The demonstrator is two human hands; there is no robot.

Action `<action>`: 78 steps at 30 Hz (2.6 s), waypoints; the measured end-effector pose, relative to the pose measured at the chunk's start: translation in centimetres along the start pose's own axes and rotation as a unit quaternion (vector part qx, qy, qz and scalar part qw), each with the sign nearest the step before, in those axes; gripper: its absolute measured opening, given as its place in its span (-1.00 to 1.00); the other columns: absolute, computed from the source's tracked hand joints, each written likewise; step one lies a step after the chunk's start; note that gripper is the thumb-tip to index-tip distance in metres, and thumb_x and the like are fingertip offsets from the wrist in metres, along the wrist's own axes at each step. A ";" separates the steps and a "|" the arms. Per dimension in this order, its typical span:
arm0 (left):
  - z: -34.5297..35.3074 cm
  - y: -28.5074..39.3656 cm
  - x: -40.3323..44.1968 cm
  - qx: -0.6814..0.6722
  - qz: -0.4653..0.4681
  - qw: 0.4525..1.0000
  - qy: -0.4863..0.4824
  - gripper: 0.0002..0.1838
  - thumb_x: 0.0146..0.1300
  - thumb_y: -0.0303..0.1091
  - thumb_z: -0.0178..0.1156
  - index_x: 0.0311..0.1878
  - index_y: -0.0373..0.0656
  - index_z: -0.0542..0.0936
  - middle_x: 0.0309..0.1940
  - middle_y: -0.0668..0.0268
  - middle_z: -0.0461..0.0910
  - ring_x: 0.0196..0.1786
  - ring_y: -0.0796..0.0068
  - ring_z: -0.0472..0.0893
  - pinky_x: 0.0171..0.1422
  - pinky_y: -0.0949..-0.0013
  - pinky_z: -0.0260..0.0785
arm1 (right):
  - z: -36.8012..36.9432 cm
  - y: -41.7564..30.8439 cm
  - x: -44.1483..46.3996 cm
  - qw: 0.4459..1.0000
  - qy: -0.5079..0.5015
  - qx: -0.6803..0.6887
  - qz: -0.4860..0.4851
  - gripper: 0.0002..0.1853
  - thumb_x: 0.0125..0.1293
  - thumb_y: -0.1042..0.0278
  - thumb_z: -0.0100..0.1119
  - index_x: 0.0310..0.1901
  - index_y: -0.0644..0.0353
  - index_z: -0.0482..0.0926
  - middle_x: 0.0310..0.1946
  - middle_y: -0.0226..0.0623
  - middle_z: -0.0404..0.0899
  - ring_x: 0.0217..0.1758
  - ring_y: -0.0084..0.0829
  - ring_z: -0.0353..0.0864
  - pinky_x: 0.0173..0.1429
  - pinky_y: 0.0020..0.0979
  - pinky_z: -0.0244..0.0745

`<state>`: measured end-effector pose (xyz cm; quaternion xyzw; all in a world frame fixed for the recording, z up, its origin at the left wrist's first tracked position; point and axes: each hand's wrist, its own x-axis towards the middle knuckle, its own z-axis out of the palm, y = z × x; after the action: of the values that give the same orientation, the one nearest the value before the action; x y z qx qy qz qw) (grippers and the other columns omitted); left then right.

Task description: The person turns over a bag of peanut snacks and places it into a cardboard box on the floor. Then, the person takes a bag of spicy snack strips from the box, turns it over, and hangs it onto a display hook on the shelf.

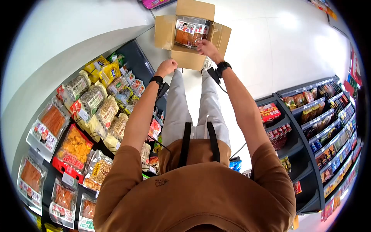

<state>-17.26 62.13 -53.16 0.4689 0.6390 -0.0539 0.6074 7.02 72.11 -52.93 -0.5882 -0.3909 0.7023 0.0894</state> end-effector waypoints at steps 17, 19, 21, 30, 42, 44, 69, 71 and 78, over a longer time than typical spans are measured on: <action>4.2 -2.2 11.2 -0.116 -0.028 0.993 -0.023 -0.76 0.33 -0.27 0.02 -0.21 -0.25 0.56 -0.36 0.25 0.68 -0.37 0.43 0.64 -0.22 0.36 0.45 | -1.2 15.5 8.5 0.986 -0.009 -0.131 0.099 -0.73 0.29 0.28 -0.03 -0.14 0.27 0.57 -0.43 -0.24 0.63 -0.43 -0.40 0.64 -0.33 -0.38 0.55; 4.7 -2.6 12.1 -0.125 -0.025 0.991 -0.029 -0.76 0.33 -0.28 0.02 -0.21 -0.25 0.56 -0.37 0.25 0.67 -0.38 0.43 0.64 -0.22 0.36 0.45 | -1.6 14.9 10.6 0.989 -0.007 -0.132 0.067 -0.75 0.34 0.34 -0.06 -0.11 0.30 0.54 -0.40 -0.23 0.62 -0.39 -0.44 0.64 -0.35 -0.42 0.56; 4.3 -2.1 12.7 -0.130 -0.006 0.991 -0.034 -0.77 0.33 -0.29 0.01 -0.23 -0.25 0.55 -0.41 0.26 0.66 -0.39 0.43 0.63 -0.23 0.36 0.44 | -2.3 12.2 12.4 0.995 0.030 -0.045 0.090 -0.73 0.35 0.30 -0.08 -0.07 0.27 0.53 -0.42 -0.27 0.64 -0.44 -0.47 0.64 -0.42 -0.45 0.51; 2.4 -2.8 15.1 -0.114 -0.009 0.993 -0.019 -0.80 0.32 -0.32 0.01 -0.28 -0.24 0.54 -0.47 0.28 0.62 -0.43 0.43 0.60 -0.26 0.36 0.42 | -1.9 8.5 17.3 0.996 0.034 0.005 0.078 -0.60 0.27 0.32 -0.01 0.10 0.32 0.40 -0.47 -0.23 0.61 -0.53 -0.43 0.58 -0.42 -0.40 0.50; 2.0 -5.4 16.3 -0.212 -0.026 0.976 0.036 -0.77 0.33 -0.36 0.07 -0.03 -0.29 0.51 -0.23 0.17 0.66 -0.28 0.35 0.69 -0.18 0.37 0.48 | 0.7 11.1 19.6 0.993 0.018 0.067 0.094 -0.61 0.30 0.33 0.09 0.11 0.25 0.35 -0.38 -0.28 0.59 -0.44 -0.48 0.59 -0.44 -0.46 0.44; 2.0 -4.7 16.3 -0.215 -0.024 0.975 0.049 -0.72 0.33 -0.38 0.09 0.06 -0.27 0.47 -0.18 0.16 0.65 -0.29 0.34 0.69 -0.18 0.38 0.49 | 0.7 11.3 20.5 0.995 0.024 0.072 0.069 -0.59 0.27 0.27 0.14 0.10 0.26 0.39 -0.39 -0.22 0.63 -0.42 -0.42 0.61 -0.39 -0.40 0.51; 2.7 -5.1 15.0 -0.162 -0.031 0.984 0.074 -0.58 0.31 -0.26 0.11 0.19 -0.24 0.42 -0.15 0.13 0.66 -0.25 0.26 0.69 -0.07 0.27 0.47 | 1.1 14.1 24.3 0.989 0.105 -0.087 0.058 -0.63 0.21 0.05 0.27 -0.26 0.26 0.60 -0.53 -0.20 0.63 -0.47 -0.31 0.63 -0.29 -0.30 0.48; 3.3 -5.9 15.1 -0.156 -0.032 0.984 0.074 -0.58 0.31 -0.26 0.10 0.18 -0.24 0.42 -0.14 0.12 0.66 -0.21 0.22 0.69 -0.05 0.25 0.47 | 1.3 12.6 22.4 0.997 0.057 -0.042 0.040 -0.72 0.21 0.16 0.28 -0.28 0.25 0.60 -0.55 -0.29 0.61 -0.52 -0.46 0.59 -0.36 -0.38 0.47; 4.1 -4.5 14.1 -0.073 0.011 0.995 0.072 -0.58 0.31 -0.21 0.08 0.17 -0.22 0.42 -0.10 0.06 0.64 -0.02 0.05 0.61 0.06 0.17 0.43 | 1.3 10.5 13.8 1.000 -0.025 -0.017 -0.001 -0.83 0.21 0.40 0.27 -0.27 0.34 0.60 -0.56 -0.34 0.57 -0.53 -0.57 0.50 -0.41 -0.50 0.45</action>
<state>-14.80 64.58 -68.14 0.4332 0.6783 0.0335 0.5926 5.35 72.51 -70.19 -0.5719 -0.4054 0.7097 0.0701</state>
